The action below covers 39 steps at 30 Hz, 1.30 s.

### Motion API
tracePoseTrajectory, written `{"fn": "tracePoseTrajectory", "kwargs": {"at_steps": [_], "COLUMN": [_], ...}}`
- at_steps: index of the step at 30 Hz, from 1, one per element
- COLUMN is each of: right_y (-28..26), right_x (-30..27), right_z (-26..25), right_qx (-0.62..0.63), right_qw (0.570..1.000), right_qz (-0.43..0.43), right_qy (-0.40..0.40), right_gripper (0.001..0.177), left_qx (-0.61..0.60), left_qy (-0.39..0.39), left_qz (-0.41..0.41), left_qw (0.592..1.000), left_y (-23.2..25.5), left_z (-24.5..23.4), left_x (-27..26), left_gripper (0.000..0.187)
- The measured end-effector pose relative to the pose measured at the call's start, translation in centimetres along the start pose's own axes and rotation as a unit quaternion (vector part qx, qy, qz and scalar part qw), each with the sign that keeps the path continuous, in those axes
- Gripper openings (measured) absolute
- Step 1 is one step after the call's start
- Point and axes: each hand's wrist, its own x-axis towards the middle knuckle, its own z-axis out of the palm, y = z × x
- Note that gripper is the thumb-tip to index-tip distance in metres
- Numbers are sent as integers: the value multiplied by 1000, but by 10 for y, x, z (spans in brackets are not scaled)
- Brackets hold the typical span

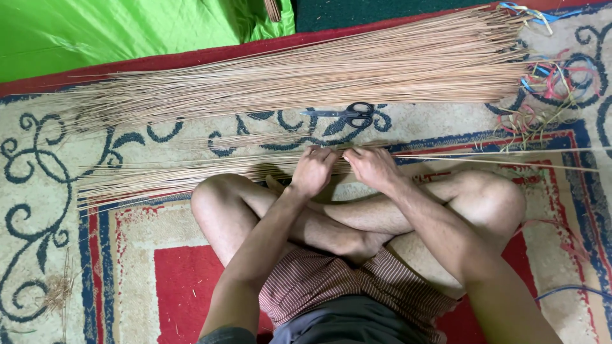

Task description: The person trims and aligns thin wooden sticks using scissors.

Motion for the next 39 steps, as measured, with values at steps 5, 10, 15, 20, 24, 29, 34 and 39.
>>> {"fn": "tracePoseTrajectory", "kwargs": {"at_steps": [5,10,15,20,24,29,34,39], "right_y": [15,54,60,36,13,43,75,70], "right_x": [-3,-8,-6,-4,2,-5,-12,-15], "right_z": [28,27,7,18,25,35,27,31], "right_qx": [40,104,96,56,76,93,84,60], "right_qw": [998,990,988,993,995,993,990,992], "right_qz": [22,61,98,76,30,45,86,89], "right_qy": [-32,-69,-70,-65,-57,-65,-79,-72], "right_gripper": [11,11,11,11,10,10,10,11], "left_qx": [18,48,87,40,15,46,83,54], "left_qy": [16,35,62,44,49,39,24,18], "left_qz": [-35,-120,-169,-138,-24,-81,-215,-185], "left_qw": [999,991,980,989,998,995,973,981], "left_y": [-15,-33,-42,-13,-1,-19,-39,-28], "left_z": [15,-1,-3,-26,-3,-6,-16,-15], "left_x": [-8,-5,-5,7,5,2,-2,0], "left_gripper": [19,16,8,11,6,10,9,12]}}
